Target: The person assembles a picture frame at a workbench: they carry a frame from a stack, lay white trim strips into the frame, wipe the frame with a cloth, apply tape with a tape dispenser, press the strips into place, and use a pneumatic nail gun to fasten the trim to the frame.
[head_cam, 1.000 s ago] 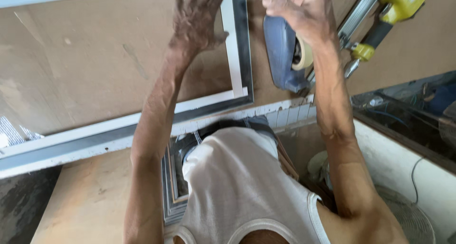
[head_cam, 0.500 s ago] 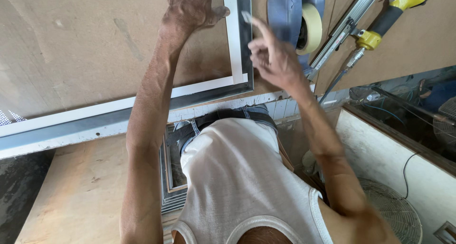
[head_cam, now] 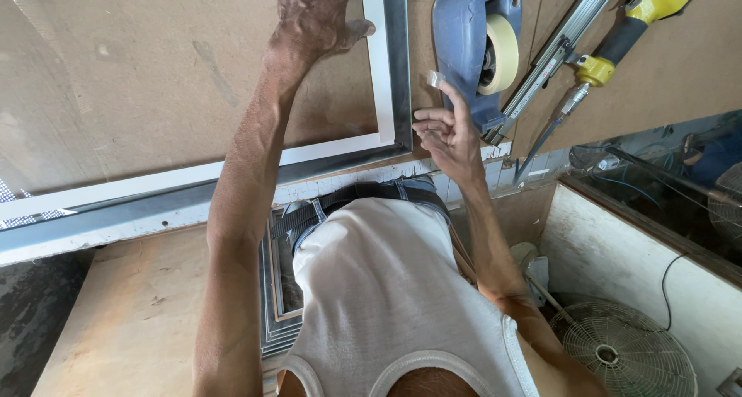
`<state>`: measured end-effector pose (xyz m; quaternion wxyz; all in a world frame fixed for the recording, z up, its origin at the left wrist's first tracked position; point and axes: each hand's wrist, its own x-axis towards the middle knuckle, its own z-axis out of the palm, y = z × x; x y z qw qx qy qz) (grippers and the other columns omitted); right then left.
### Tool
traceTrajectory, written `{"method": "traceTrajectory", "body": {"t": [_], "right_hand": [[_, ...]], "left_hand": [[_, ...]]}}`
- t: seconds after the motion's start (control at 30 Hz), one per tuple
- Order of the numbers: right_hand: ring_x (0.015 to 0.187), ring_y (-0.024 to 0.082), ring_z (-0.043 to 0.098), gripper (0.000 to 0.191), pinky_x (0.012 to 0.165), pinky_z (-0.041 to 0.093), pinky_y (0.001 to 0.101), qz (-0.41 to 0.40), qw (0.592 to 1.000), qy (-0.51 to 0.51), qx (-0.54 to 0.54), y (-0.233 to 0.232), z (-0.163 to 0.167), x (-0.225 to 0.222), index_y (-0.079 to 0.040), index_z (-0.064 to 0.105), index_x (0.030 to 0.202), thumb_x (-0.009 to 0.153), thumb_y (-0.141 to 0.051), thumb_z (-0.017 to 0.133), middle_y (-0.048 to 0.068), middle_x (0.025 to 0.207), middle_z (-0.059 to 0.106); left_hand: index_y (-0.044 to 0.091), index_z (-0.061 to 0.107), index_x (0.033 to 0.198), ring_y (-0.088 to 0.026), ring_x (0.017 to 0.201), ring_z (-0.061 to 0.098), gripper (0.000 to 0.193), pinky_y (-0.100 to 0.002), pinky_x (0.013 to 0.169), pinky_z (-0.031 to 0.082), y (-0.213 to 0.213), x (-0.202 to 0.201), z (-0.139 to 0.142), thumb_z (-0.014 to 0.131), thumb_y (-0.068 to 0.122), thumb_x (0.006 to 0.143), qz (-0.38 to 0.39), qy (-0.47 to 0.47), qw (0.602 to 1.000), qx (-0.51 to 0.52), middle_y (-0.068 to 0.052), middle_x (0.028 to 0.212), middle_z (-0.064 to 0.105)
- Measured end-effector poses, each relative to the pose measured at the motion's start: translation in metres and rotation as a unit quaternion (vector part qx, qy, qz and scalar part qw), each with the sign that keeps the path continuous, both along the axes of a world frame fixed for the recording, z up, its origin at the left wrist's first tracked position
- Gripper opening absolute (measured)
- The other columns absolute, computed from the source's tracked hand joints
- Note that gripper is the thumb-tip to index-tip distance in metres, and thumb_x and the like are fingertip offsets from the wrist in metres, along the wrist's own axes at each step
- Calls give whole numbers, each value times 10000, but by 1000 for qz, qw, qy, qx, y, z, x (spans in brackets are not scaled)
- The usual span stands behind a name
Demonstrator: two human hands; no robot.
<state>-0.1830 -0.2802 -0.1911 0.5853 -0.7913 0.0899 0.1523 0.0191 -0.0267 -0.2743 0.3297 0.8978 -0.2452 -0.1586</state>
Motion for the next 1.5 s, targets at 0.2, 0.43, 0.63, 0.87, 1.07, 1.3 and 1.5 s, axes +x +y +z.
{"method": "traceTrajectory", "body": {"t": [0.2,0.43,0.63,0.87,1.07,1.3,1.5], "right_hand": [[1086,249,743,831,930,627,390,95,994,-32,-42,15,33,45,-97,278,1593,929,-51,777,194,1238,704],[1095,227,739,370,879,635,357,151,982,-89,-69,-10,74,166,-55,615,1353,993,-79,700,168,1264,696],[929,149,755,144,827,651,273,235,959,-70,-142,-2,50,284,-43,731,1139,1040,-143,702,98,1069,750],[880,139,768,130,798,617,280,343,920,-81,-169,30,2,338,-37,757,1039,1013,-151,701,78,958,752],[823,162,607,162,805,525,353,370,859,-240,-261,31,-24,340,-121,821,1012,970,-277,809,30,888,650],[830,124,582,158,801,502,352,337,874,-238,-256,30,-33,333,-150,814,1015,991,-306,818,-2,911,609],[858,138,584,109,786,513,347,319,869,-263,-272,33,-32,328,-161,817,987,970,-268,819,-8,909,610]], "left_hand": [[119,400,1652,-360,1597,131,1063,-636,1269,15,-2,17,7,858,578,809,5,-163,987,-14,-120,1749,236],[103,475,1567,-411,1529,195,1110,-646,1249,16,-5,23,14,877,630,677,14,-165,986,0,-161,1602,361],[130,499,1537,-412,1511,236,1050,-619,1257,36,-4,25,34,849,651,695,25,-148,989,-9,-163,1555,402],[-28,480,1452,-372,1497,270,1175,-551,1277,82,-4,31,49,840,694,598,59,-95,994,-3,-238,1523,387],[-138,445,1343,-405,1483,309,1185,-573,1285,119,-4,26,39,873,682,602,65,-117,990,-37,-253,1453,414],[-113,417,1418,-394,1476,316,1230,-577,1279,118,-6,23,27,893,654,583,69,-112,991,-34,-236,1455,413],[-39,363,1513,-373,1461,317,1312,-563,1268,114,-9,26,30,888,676,546,71,-86,994,-1,-218,1464,408]]}}
